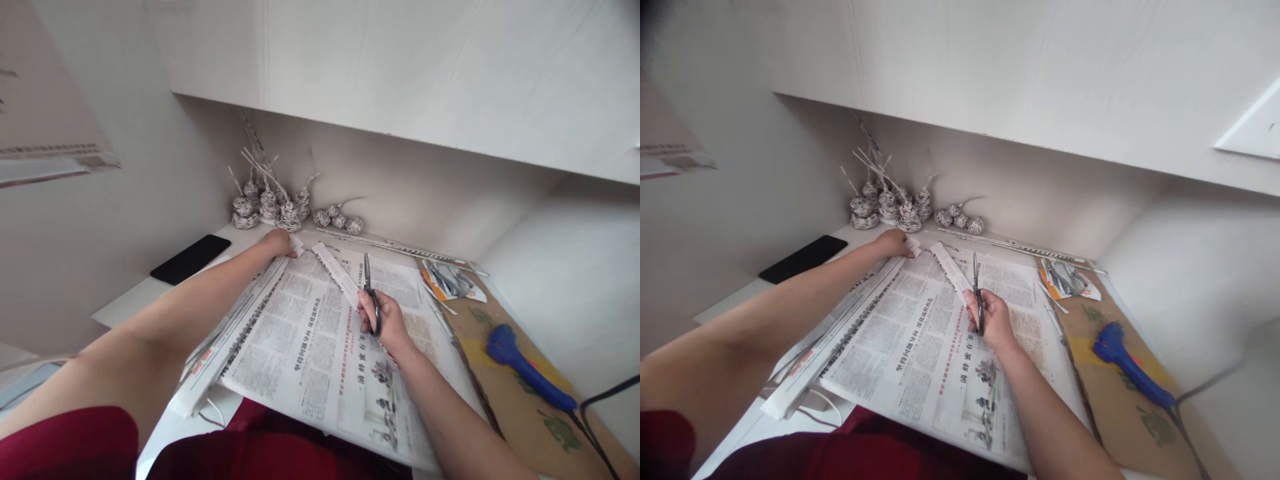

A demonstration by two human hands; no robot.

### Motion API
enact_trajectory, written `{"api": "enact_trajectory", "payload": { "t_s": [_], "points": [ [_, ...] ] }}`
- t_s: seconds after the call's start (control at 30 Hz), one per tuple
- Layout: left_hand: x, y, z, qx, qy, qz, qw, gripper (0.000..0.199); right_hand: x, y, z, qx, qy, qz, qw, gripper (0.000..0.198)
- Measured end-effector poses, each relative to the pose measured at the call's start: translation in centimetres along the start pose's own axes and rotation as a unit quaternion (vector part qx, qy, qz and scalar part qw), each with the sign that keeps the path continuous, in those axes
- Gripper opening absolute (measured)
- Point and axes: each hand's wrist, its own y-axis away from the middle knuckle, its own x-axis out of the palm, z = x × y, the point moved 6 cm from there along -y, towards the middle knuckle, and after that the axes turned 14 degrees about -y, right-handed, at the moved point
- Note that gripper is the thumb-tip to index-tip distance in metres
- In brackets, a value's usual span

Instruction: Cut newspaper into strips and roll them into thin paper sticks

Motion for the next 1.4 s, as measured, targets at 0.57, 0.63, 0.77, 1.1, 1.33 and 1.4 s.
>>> {"api": "enact_trajectory", "payload": {
  "t_s": [0.57,0.63,0.77,1.1,1.33,1.4],
  "points": [
    [-3.0,-1.6,2.2,0.001,0.065,-0.13,0.989,0.067,0.0,0.1,0.3,-0.002,0.007,0.008,1.0,0.045],
    [-3.0,-0.5,2.4,-0.001,0.073,-0.14,0.987,0.069,0.0,0.1,0.2,-0.005,0.006,0.005,1.0,0.044],
    [-2.7,1.9,1.4,0.052,0.091,-0.123,0.987,0.047,0.1,0.1,0.1,-0.009,0.012,0.011,1.0,0.043],
    [-0.4,4.5,-0.2,0.029,0.051,-0.142,0.988,0.047,0.2,0.4,0.7,-0.027,0.033,-0.004,0.999,0.045],
    [-2.1,7.0,0.4,0.118,0.172,-0.142,0.968,0.039,0.4,0.4,0.7,-0.022,0.027,0.011,0.999,0.045],
    [-2.6,8.5,0.5,0.161,0.213,-0.134,0.954,0.039,0.4,0.4,0.6,-0.023,0.022,0.014,0.999,0.044]
  ]
}}
